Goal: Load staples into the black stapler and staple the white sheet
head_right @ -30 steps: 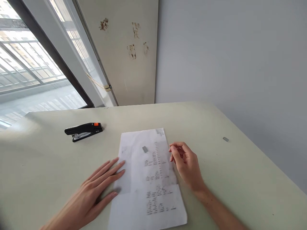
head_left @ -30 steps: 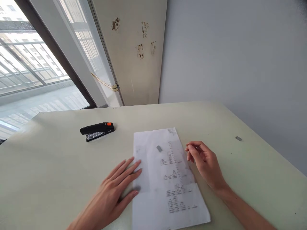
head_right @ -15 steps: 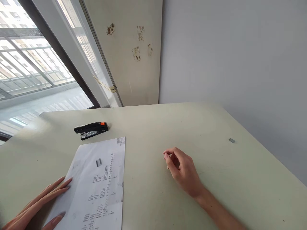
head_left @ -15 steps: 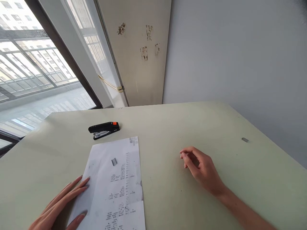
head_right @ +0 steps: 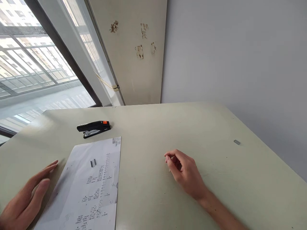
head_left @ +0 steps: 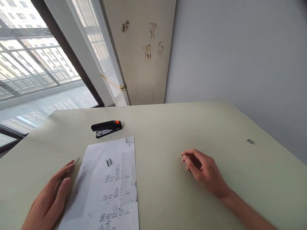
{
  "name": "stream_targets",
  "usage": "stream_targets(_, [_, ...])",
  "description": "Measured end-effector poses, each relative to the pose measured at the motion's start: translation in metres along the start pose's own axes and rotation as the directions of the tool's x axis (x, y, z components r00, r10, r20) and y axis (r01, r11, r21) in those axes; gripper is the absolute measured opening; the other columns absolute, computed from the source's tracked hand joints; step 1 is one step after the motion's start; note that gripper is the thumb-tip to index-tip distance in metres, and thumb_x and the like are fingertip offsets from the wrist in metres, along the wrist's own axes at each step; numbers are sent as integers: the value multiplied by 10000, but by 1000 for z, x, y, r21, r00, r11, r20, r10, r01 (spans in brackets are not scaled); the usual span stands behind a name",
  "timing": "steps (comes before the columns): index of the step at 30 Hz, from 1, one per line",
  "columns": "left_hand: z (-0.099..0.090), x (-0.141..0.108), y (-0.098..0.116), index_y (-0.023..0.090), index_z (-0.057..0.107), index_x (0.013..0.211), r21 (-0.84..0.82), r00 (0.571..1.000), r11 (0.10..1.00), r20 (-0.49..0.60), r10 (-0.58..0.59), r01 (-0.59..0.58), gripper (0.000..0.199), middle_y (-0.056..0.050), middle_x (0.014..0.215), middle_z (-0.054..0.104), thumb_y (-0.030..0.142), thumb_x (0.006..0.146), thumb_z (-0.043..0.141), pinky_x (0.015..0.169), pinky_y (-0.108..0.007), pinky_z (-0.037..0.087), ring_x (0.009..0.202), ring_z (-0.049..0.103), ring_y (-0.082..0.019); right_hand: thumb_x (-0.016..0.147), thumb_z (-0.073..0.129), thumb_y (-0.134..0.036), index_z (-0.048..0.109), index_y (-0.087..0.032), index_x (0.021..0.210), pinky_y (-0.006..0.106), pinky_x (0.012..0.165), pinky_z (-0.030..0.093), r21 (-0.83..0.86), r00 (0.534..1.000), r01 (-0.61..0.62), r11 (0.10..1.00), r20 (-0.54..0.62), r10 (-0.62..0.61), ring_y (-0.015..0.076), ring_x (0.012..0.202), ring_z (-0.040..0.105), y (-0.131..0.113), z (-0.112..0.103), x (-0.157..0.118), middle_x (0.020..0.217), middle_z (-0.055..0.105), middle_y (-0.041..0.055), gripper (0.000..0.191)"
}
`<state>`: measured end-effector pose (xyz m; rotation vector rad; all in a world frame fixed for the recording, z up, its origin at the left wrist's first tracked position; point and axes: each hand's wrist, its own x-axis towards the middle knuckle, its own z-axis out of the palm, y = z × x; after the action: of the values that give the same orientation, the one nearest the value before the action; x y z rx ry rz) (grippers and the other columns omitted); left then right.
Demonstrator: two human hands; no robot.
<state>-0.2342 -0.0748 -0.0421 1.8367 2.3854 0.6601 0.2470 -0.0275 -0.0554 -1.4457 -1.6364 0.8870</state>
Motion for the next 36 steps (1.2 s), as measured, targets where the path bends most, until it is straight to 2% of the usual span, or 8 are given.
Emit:
stream_targets(1, [1, 11, 7, 553, 534, 1335, -55, 998, 997, 38, -50, 52, 404, 161, 1506, 624, 660, 979, 376, 1140, -529, 534, 1371, 633, -285, 1066, 543, -450, 682, -252, 958, 263, 535, 488, -5, 1000, 4, 1000, 0, -4, 160, 621, 601, 0, 0, 0, 764, 672, 2, 265])
stream_targets(3, [5, 32, 22, 458, 583, 1316, -120, 989, 982, -6, -150, 149, 434, 81, 1457, 674, 660, 993, 373, 1168, -564, 488, 1365, 632, -315, 1065, 545, -454, 681, -253, 953, 264, 532, 487, -17, 1000, 11, 1000, 5, -11, 160, 608, 591, 0, 0, 0, 743, 659, -3, 268])
stream_targets(5, [11, 51, 38, 376, 594, 1341, -175, 980, 965, -3, -198, 195, 479, 6, 1404, 708, 642, 1004, 382, 1152, -569, 487, 1353, 633, -334, 1064, 546, -456, 681, -253, 960, 265, 526, 484, -22, 1000, 10, 1000, 11, -10, 161, 607, 587, 0, 1, 0, 752, 663, -1, 265])
stream_targets(10, [25, 85, 65, 274, 623, 1327, -374, 974, 903, 14, -224, 213, 469, -76, 1333, 736, 582, 994, 504, 1156, -547, 467, 1309, 654, -321, 1064, 544, -458, 680, -251, 958, 266, 530, 488, -29, 1000, 12, 1000, 9, -11, 161, 608, 589, -1, 1, -1, 768, 677, 5, 270])
stream_targets(15, [31, 104, 64, 213, 598, 1296, -537, 973, 829, -66, -223, 153, 420, -112, 1384, 701, 510, 1014, 504, 1126, -483, 515, 1261, 689, -280, 1065, 540, -457, 681, -251, 947, 268, 531, 490, -38, 1000, 25, 999, 1, -25, 160, 594, 578, -2, 0, -2, 735, 659, -1, 276])
stream_targets(23, [37, 106, 59, 224, 622, 1247, -533, 975, 829, -35, -221, 169, 402, -95, 1306, 736, 527, 994, 548, 1142, -457, 506, 1274, 682, -268, 1068, 531, -470, 683, -253, 960, 276, 542, 494, -54, 1000, 18, 998, 12, -17, 165, 596, 577, -3, 0, -2, 725, 655, -2, 287])
stream_targets(28, [32, 101, 67, 231, 631, 1244, -477, 972, 855, -11, -236, 203, 400, -80, 1290, 749, 522, 979, 555, 1166, -477, 468, 1277, 679, -282, 1072, 513, -477, 686, -252, 965, 288, 548, 487, -65, 1000, 17, 998, 25, -16, 176, 614, 577, -2, 0, -2, 760, 671, 12, 303])
stream_targets(36, [27, 97, 71, 252, 679, 1185, -386, 970, 894, 8, -244, 228, 390, -54, 1233, 777, 536, 928, 602, 1103, -438, 496, 1235, 690, -278, 1076, 490, -495, 675, -253, 968, 309, 563, 486, -52, 999, 21, 998, 49, -19, 185, 636, 584, -3, 0, -2, 834, 715, 41, 323])
